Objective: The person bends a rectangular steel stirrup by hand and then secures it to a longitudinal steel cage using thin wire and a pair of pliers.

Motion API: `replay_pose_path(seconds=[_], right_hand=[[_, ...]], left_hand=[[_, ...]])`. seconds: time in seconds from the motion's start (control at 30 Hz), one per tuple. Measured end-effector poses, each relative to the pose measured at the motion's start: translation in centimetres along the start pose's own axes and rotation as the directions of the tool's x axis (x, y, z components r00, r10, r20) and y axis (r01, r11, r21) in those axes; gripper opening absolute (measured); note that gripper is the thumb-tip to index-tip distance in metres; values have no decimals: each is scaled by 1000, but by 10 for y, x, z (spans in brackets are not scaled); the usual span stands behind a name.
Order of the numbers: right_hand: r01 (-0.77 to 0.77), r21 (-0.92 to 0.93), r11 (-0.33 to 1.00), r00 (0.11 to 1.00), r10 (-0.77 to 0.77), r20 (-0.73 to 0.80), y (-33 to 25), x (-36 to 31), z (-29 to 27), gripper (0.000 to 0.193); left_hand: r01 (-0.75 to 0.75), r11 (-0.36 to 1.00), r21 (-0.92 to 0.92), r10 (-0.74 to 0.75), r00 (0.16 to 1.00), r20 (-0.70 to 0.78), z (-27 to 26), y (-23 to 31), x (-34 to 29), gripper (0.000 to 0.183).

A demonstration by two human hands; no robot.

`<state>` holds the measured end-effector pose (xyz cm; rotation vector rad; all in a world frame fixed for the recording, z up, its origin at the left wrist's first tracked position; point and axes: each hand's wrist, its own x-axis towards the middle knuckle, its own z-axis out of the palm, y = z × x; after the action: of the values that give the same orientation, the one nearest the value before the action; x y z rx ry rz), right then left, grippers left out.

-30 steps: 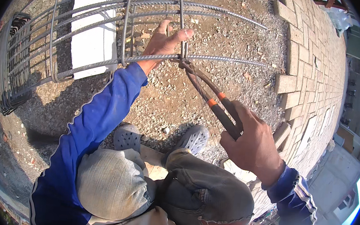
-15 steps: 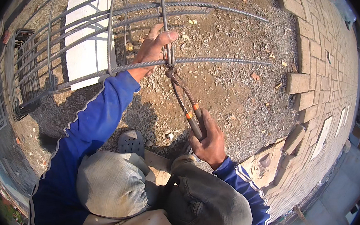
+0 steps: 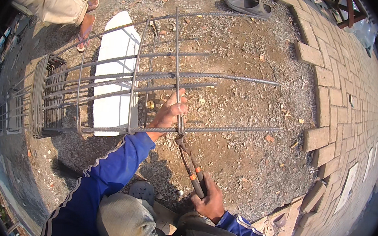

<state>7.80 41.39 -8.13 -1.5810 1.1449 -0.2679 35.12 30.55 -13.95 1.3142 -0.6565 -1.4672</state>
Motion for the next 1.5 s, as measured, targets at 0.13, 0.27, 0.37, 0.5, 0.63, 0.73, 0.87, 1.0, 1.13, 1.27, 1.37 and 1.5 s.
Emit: replay_pose_path(seconds=[0.13, 0.27, 0.37, 0.5, 0.63, 0.73, 0.87, 1.0, 1.13, 1.27, 1.37, 1.5], right_hand=[[15, -1, 1000, 1000, -15, -15, 2, 3, 5, 74], [-75, 30, 997, 997, 74, 13, 11, 0, 9, 74], [-3, -74, 997, 1000, 1, -26, 25, 10, 15, 74], [-99, 90, 991, 995, 97, 24, 12, 7, 12, 72], [-2, -4, 1000, 1000, 2, -24, 11, 8, 11, 68], [-34, -1, 999, 999, 34, -6, 18, 15, 14, 67], [-36, 17, 999, 999, 36, -12, 36, 17, 24, 66], [-17, -4, 1000, 1000, 17, -3, 34, 24, 26, 62], [-227, 552, 802, 941, 34, 336, 32, 14, 22, 55], [-756, 647, 95, 638, -111, 762, 25, 8, -8, 59], [-720, 679, 142, 684, -18, 729, 16, 6, -3, 66], [-637, 736, 230, 752, -22, 659, 18, 2, 0, 78]], left_hand=[[4, 999, -53, -4, 1000, 1, -5, -7, 3, 96], [-3, 999, -38, 4, 1000, 31, -5, -11, 3, 97], [-4, 997, -82, 8, 999, 48, 1, -13, 9, 98], [-11, 993, -115, 15, 999, 32, -7, -26, 11, 95], [-14, 985, -170, 22, 999, 42, -9, -28, 11, 92], [-14, 984, -179, 19, 999, 26, -4, -28, 11, 91], [-3, 988, -153, 9, 999, 42, -4, -31, 12, 90], [-20, 990, -139, 26, 999, 43, -9, -30, 10, 92], [-36, 989, -142, 47, 996, 74, -9, -27, 13, 99], [-96, 990, -105, 100, 994, 38, -8, -24, 14, 105], [-123, 941, -314, 95, 990, -102, 9, -30, -6, 93], [146, 829, -540, -118, 989, 86, 11, -93, -76, 86]])
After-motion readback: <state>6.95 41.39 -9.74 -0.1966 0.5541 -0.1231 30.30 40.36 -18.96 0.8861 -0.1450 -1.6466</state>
